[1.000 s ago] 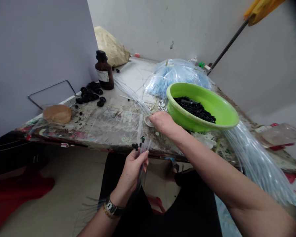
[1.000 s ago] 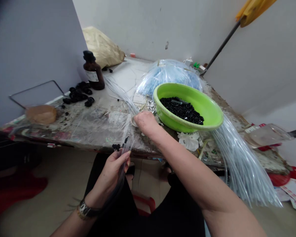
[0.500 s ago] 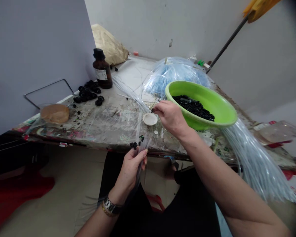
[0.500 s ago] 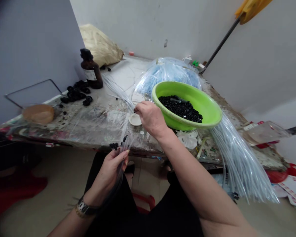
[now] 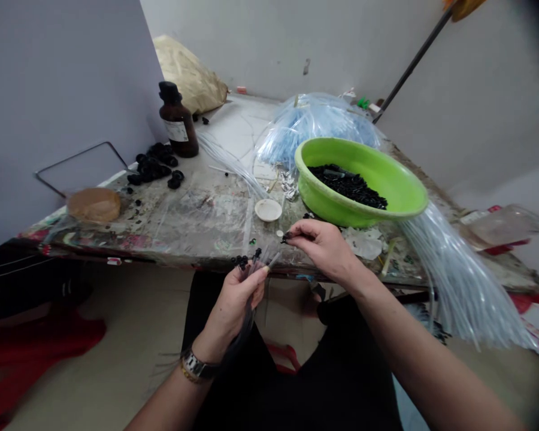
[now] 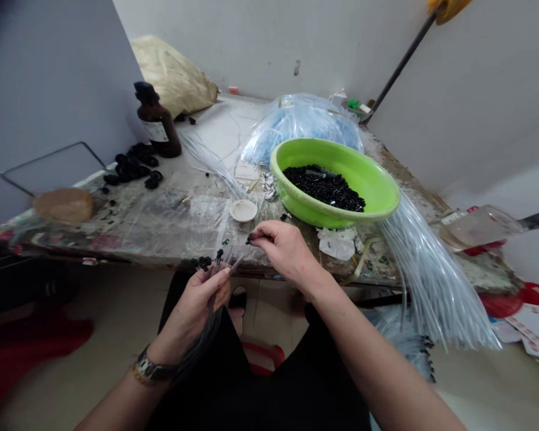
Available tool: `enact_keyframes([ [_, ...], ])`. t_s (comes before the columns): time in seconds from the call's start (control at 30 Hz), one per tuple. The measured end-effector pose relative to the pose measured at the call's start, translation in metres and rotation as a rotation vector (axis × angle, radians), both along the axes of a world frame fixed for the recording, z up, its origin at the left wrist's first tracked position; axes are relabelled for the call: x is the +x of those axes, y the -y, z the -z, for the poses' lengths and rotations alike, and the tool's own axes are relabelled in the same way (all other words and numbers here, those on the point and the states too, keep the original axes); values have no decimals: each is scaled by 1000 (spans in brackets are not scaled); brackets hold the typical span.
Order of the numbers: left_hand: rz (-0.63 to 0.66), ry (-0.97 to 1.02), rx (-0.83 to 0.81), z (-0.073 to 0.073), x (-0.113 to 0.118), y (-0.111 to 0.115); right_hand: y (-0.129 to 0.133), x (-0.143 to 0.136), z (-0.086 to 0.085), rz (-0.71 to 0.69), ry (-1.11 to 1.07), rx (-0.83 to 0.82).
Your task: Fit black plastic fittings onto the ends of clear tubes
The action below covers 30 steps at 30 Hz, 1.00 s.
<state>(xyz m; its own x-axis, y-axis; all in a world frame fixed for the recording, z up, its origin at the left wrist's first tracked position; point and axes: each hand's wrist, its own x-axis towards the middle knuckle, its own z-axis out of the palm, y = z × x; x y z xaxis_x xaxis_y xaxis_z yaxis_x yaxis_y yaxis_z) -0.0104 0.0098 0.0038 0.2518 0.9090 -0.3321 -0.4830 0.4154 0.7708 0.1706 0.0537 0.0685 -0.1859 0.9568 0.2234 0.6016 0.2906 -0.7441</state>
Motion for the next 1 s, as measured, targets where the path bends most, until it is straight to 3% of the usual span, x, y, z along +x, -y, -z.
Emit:
enact_keyframes([
  [0.37, 140, -28, 20, 1, 5, 3, 51, 13, 2, 44, -117, -128],
  [1.0, 219, -22, 9, 4, 5, 7, 66, 18, 3, 67, -120, -117],
])
